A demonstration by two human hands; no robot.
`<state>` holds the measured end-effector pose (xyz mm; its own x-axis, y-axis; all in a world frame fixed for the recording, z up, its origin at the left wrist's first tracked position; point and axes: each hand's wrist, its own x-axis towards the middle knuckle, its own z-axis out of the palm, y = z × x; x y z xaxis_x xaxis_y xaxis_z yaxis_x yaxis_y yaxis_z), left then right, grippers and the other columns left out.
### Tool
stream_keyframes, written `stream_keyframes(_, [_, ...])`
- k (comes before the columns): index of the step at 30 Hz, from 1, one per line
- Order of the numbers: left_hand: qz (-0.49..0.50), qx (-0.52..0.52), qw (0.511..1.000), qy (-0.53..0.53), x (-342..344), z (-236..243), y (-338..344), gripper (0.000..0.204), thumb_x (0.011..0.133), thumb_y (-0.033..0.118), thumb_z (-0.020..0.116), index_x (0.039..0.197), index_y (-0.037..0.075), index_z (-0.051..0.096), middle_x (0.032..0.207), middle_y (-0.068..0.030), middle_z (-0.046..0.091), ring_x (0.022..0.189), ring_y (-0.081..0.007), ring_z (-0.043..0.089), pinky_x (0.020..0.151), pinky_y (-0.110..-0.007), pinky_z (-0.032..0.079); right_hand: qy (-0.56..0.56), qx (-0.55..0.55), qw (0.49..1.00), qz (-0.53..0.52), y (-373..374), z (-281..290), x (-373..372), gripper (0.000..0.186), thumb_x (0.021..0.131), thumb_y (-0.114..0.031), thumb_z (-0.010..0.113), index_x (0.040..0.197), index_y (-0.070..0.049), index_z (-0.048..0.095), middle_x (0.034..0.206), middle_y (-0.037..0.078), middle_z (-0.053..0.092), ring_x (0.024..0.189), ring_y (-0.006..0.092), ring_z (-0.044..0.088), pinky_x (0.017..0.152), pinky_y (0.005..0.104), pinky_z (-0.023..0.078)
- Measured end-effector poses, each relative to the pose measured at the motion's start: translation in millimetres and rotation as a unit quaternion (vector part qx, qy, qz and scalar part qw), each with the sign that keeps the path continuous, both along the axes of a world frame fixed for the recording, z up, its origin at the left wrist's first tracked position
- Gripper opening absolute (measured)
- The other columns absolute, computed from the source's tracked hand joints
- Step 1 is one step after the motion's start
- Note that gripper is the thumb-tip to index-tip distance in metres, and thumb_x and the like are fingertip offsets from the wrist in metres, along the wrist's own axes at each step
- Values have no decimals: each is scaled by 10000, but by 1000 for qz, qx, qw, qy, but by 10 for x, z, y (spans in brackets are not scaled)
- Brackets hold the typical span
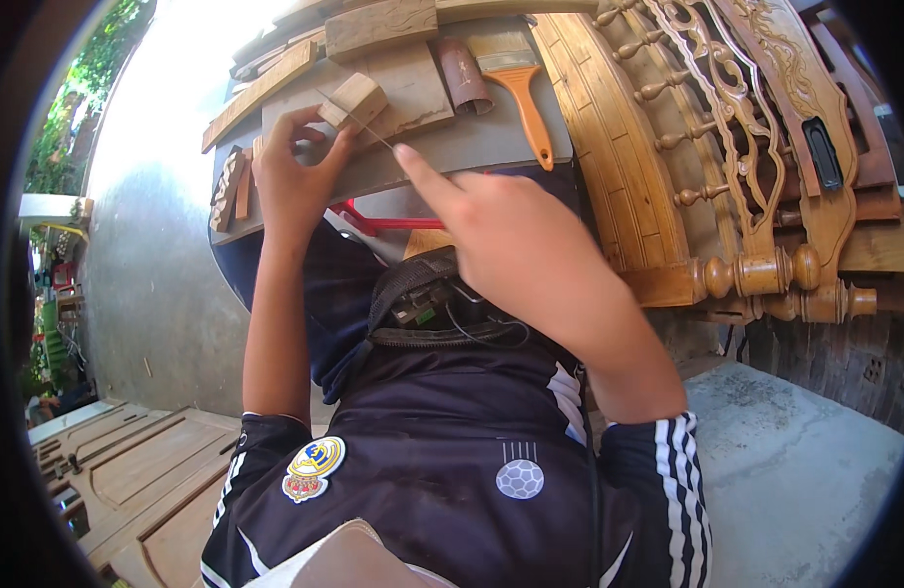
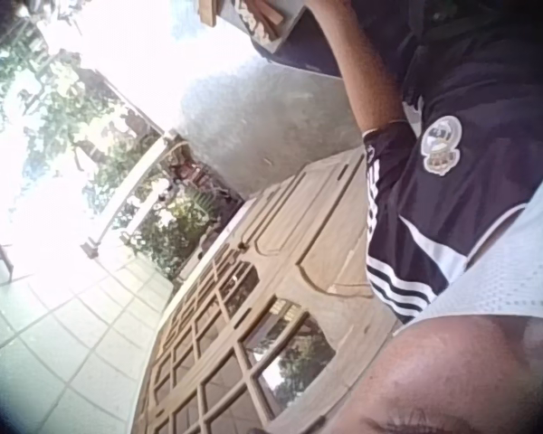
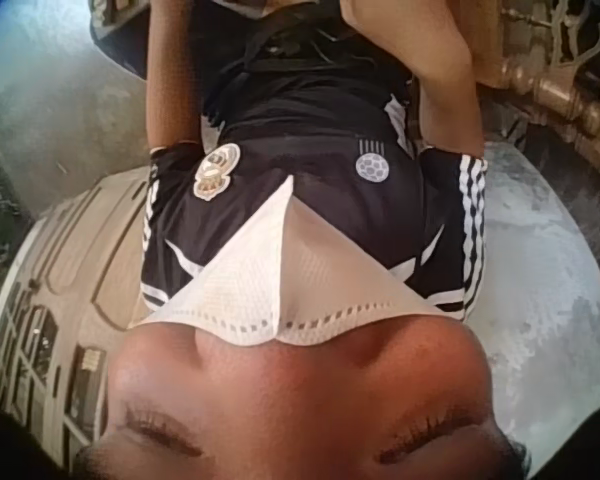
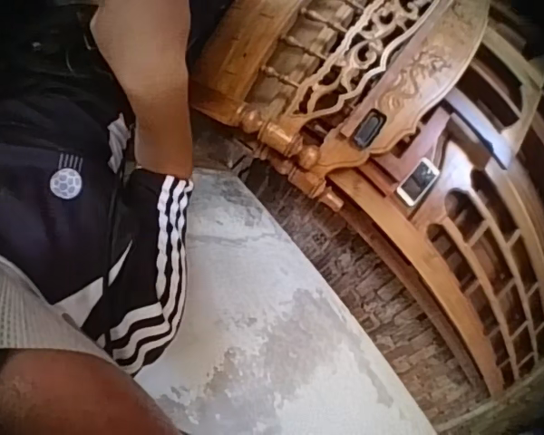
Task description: The recorder is sanding and brushing a small wooden block.
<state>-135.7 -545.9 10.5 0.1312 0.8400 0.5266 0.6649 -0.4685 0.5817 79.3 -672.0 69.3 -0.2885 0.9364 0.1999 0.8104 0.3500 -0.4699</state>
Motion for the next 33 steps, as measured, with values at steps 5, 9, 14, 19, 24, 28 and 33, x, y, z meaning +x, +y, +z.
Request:
stream_keyframes(5, [-25, 33, 998, 44, 54, -12, -71, 398, 757, 264, 868, 1046, 44, 706, 829, -105, 694, 785, -266, 678, 738, -376, 516, -24, -77, 997, 2, -283, 216, 174, 720, 840, 52, 531, 1534, -108, 420, 823, 179, 601, 716, 385, 614, 684, 482, 482])
stream_keyframes(9, [45, 53, 997, 40, -15, -11, 7, 375, 779, 277, 856, 1030, 40, 709, 854, -112, 705, 813, -271, 680, 770, -389, 509, 7, -23, 1000, -8, -45, 3, 73, 688, 874, 40, 541, 1528, -146, 434, 828, 186, 604, 736, 381, 611, 710, 477, 489])
stream_keyframes(14, [101, 54, 985, 128, -316, 19, 144, 408, 801, 371, 838, 1012, 45, 712, 964, -91, 750, 884, -273, 706, 836, -421, 513, 71, 4, 997, 4, 73, -163, 182, 609, 905, 23, 573, 1485, -148, 496, 887, 200, 638, 800, 368, 635, 742, 455, 505])
stream_keyframes(19, [96, 43, 990, 96, -357, -17, 154, 422, 808, 369, 835, 1054, 52, 704, 984, -95, 735, 916, -277, 692, 859, -433, 505, 131, 34, 986, -95, -1, -244, 436, 344, 868, -6, 626, 1209, -18, 666, 959, 187, 685, 900, 362, 670, 819, 440, 536])
stream_keyframes(24, [131, 127, 979, 86, -46, 97, -198, 397, 844, 288, 819, 1108, 33, 669, 970, -107, 649, 875, -259, 641, 806, -396, 493, 138, 106, 981, -90, 16, -444, 356, 238, 878, -42, 643, 1110, -27, 697, 948, 153, 686, 898, 348, 671, 821, 425, 546])
stream_keyframes(28, [-90, -164, 980, -70, 228, 139, -731, 254, 915, 201, 768, 1043, -4, 692, 812, -63, 701, 677, -109, 622, 617, -252, 482, 182, 99, 976, -60, 34, -537, 136, 203, 878, -77, 656, 1071, -62, 718, 948, 125, 694, 891, 330, 676, 796, 409, 555])
stream_keyframes(33, [-194, -470, 827, -240, 300, 113, -816, 390, 1040, 309, 603, 1211, -41, 632, 1005, -86, 727, 874, -124, 684, 755, -252, 539, 190, 87, 977, -40, 85, -553, 95, 212, 854, -101, 683, 1061, -73, 721, 946, 109, 694, 899, 321, 675, 784, 413, 553])
